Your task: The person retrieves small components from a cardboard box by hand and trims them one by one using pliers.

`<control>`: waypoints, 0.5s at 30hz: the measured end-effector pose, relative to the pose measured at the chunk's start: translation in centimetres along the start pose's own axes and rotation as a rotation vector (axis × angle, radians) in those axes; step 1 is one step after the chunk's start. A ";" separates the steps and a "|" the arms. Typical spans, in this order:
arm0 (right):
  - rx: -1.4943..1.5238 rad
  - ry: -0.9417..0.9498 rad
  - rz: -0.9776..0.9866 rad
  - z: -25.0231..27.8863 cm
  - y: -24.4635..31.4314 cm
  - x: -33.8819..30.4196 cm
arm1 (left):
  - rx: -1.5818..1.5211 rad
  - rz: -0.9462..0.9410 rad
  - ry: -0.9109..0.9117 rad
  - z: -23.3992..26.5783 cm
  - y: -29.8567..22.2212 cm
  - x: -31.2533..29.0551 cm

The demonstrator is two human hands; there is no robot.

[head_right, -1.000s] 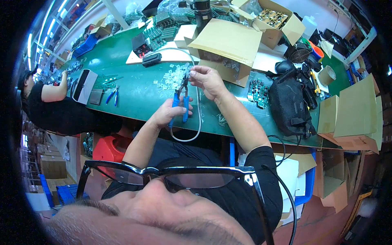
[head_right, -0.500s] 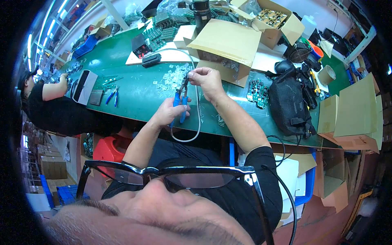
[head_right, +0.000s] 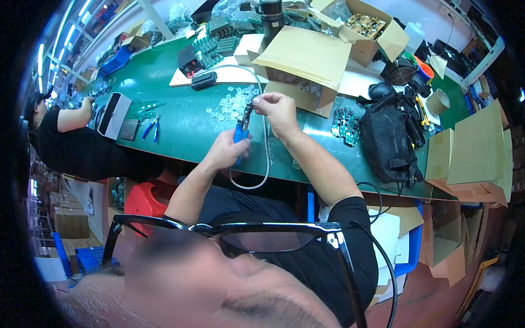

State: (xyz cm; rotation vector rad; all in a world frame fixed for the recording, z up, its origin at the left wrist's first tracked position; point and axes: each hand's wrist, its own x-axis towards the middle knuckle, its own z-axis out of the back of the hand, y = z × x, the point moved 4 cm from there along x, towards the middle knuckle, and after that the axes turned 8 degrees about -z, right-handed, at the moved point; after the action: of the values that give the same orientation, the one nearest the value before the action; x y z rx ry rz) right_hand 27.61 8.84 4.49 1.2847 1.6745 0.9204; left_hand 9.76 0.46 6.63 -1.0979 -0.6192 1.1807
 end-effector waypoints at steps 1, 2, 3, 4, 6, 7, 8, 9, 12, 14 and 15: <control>-0.011 -0.006 0.002 0.1 0.0 0.1 | 0.022 0.006 -0.008 0.0 -0.1 0.0; -0.023 -0.011 0.004 0.1 0.1 0.1 | 0.021 0.006 -0.007 0.0 0.0 0.0; -0.023 -0.011 0.005 0.2 0.1 0.1 | -0.008 0.020 0.008 0.0 0.2 0.0; -0.006 -0.004 -0.007 0.2 0.0 0.2 | -0.037 0.033 0.024 -0.1 0.5 0.1; 0.010 0.002 -0.019 0.2 0.0 0.2 | -0.250 0.053 -0.003 -0.4 1.6 0.2; 0.012 -0.005 -0.023 0.3 0.1 0.2 | -0.461 0.073 -0.029 -0.5 2.3 0.3; 0.014 -0.012 -0.027 0.3 0.1 0.2 | -0.463 0.073 -0.029 -0.4 2.9 0.4; 0.013 -0.012 -0.028 0.4 0.3 0.2 | -0.609 0.059 0.007 -0.4 3.1 0.5; -0.036 -0.033 -0.021 0.5 0.7 0.1 | -0.799 0.033 0.083 -0.2 4.0 0.7; -0.023 -0.040 -0.022 0.6 0.7 0.3 | -0.954 -0.015 0.140 -0.2 4.5 0.9; -0.026 -0.042 -0.024 0.7 0.4 0.5 | -0.958 -0.014 0.140 0.0 4.9 1.0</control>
State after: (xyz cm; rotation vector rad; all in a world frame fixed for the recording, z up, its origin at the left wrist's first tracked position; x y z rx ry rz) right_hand 28.37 9.47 4.50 1.2553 1.6374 0.8922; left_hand 8.07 1.35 2.00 -1.9458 -1.1270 0.7614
